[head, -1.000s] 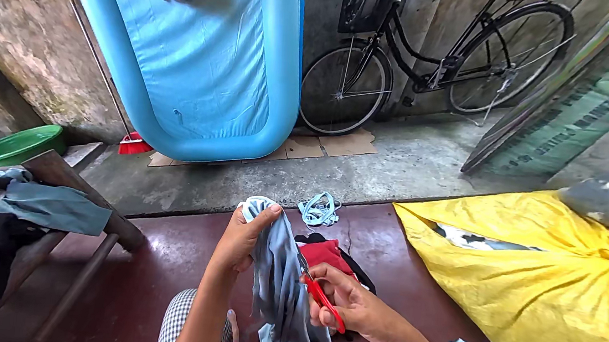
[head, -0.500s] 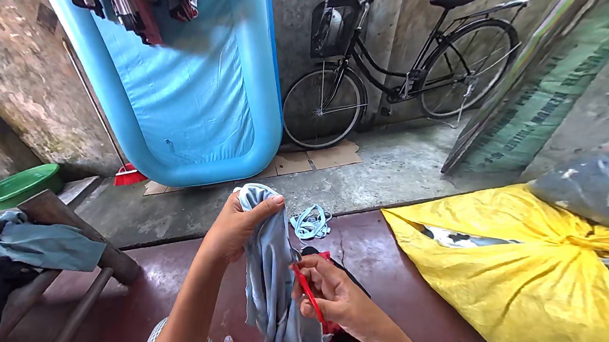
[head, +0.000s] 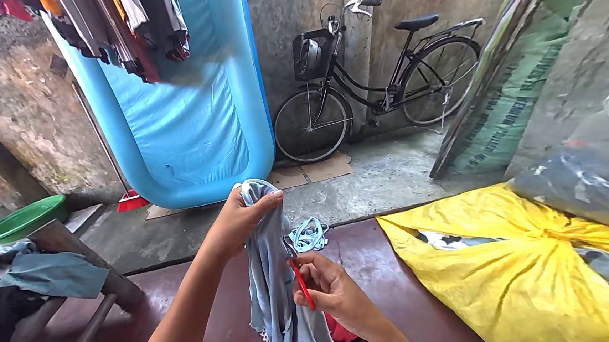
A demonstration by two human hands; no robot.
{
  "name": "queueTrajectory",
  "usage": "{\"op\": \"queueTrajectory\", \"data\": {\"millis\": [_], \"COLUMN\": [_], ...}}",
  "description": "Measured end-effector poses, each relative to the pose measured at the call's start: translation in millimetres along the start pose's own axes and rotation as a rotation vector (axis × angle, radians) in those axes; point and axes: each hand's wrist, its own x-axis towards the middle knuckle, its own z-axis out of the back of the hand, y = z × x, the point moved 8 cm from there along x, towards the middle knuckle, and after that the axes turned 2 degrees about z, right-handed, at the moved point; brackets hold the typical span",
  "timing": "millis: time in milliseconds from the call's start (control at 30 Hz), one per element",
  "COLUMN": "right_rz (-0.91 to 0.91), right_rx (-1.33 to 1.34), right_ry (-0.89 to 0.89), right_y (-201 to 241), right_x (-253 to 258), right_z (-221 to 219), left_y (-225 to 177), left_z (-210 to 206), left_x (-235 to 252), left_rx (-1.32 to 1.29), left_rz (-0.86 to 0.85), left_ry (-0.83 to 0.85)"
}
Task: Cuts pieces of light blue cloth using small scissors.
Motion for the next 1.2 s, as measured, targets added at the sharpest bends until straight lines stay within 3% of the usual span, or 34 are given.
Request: {"op": "queueTrajectory", "data": {"millis": [500, 700, 1000, 1200], "right_rz": [-0.006, 0.025, 0.162, 0.252], "right_rx": [0.118, -0.088, -0.699, -0.687], "right_ry": [0.086, 0.004, -0.217, -0.244], "right_y": [20.5, 24.0, 26.9, 20.6], "right_x": [-10.2, -9.1, -12.7, -11.0], "right_z": [-1.5, 4.3, 17.3, 14.8], "left_y": [-3.8, -3.2, -13.8, -19.2], "left_z": [-12.0, -14.9, -21.7, -22.5], "left_x": [0.0, -0.8, 0.2, 3.4], "left_rx": [-0.015, -0.005, 0.037, 0.09], "left_rz": [0.015, 0.031, -0.007, -0.05], "left_ry": [-0.005, -0.008, 0.065, 0.062]}}
